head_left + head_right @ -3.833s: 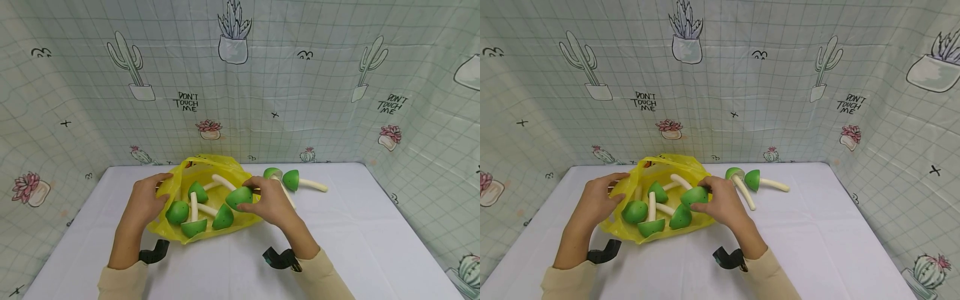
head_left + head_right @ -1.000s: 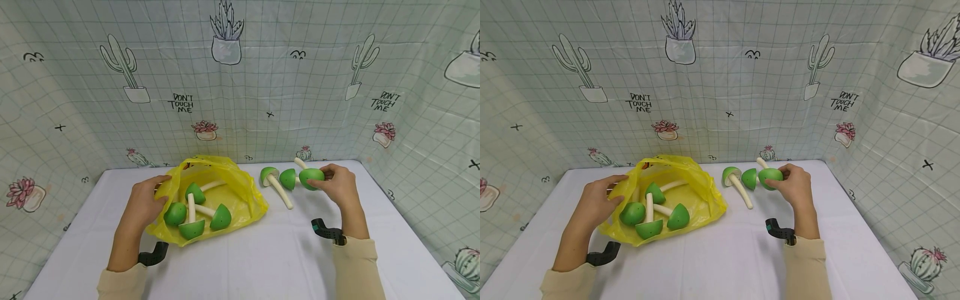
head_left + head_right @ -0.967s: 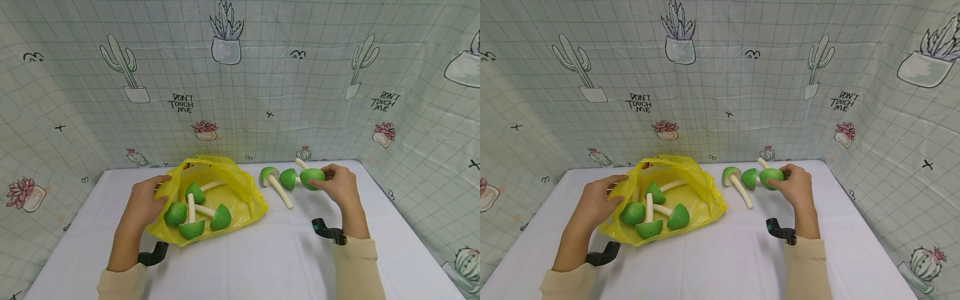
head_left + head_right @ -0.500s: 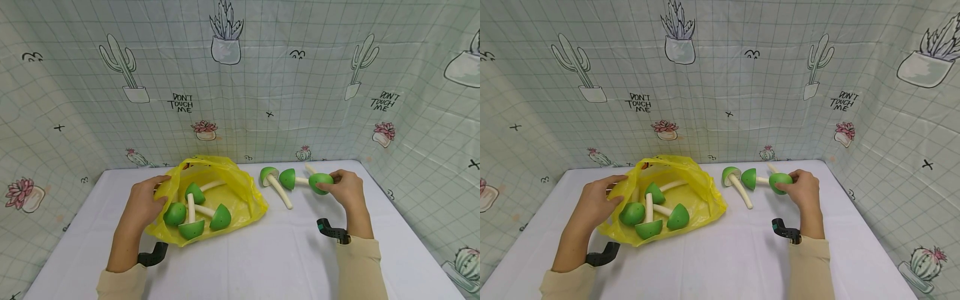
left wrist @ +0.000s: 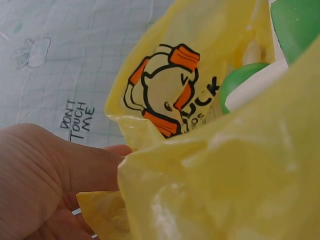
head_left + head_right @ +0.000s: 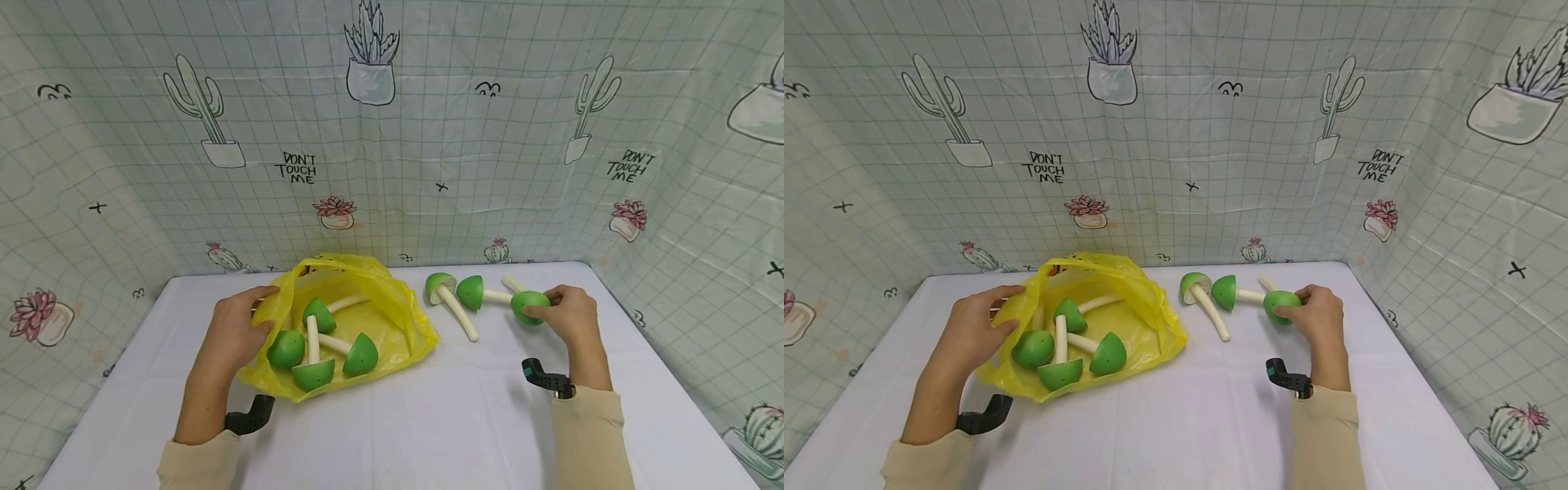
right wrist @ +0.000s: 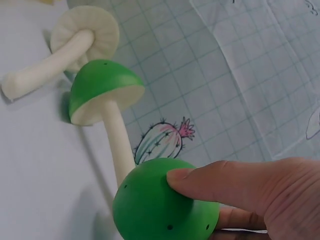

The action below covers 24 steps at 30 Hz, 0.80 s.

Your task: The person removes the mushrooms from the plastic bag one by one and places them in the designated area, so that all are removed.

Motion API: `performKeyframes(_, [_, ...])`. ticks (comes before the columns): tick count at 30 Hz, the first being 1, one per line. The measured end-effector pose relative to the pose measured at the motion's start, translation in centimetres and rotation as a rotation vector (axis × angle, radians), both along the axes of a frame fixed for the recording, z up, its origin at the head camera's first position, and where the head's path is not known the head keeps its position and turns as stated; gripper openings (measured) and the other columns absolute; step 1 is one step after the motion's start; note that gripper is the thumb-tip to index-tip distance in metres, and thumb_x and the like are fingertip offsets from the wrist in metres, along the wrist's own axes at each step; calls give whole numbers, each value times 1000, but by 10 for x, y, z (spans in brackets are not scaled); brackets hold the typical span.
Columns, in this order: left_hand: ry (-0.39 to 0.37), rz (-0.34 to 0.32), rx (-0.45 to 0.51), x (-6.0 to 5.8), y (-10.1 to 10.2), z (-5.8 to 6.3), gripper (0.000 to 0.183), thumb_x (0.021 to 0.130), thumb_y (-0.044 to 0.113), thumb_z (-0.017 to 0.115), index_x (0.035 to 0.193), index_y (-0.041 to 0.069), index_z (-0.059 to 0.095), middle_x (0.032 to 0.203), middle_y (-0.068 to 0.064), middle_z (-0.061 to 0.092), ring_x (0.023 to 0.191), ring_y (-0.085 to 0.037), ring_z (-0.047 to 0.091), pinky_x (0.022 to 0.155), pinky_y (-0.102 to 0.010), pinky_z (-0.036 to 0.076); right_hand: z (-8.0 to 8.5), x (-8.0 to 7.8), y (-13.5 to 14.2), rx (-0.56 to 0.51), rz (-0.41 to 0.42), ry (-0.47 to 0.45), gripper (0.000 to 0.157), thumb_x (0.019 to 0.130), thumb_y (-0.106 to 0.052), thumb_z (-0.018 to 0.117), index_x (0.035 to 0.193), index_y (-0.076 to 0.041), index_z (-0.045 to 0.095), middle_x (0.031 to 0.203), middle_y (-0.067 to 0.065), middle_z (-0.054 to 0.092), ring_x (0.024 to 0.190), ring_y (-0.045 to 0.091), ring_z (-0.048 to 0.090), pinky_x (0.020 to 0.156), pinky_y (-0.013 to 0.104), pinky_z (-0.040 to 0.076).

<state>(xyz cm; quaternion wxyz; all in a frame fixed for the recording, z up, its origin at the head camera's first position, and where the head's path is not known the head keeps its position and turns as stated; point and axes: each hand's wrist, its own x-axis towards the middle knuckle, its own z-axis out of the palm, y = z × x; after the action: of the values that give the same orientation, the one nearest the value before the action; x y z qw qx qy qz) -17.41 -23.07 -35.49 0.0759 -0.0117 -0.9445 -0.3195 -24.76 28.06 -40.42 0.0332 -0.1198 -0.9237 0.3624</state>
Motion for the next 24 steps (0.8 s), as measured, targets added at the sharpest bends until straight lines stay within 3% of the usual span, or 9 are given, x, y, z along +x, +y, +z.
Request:
performKeyframes(14, [-8,8,-6,0,1,0,56,92,-10,70,146,-4,57,138,-33,59,124,-50,56,105,-63,50,-7,-2,10,-25,58,-67,58,86,-23,85,127,11,63,125,31,64,113,44,56,90,55,50])
performKeyframes(24, [-7,13,-2,1,1,0,56,92,-11,70,146,-5,57,138,-33,59,124,-50,56,105,-63,50,-9,-2,14,-22,139,-105,60,85,-22,84,129,11,61,126,31,64,113,44,56,94,59,46])
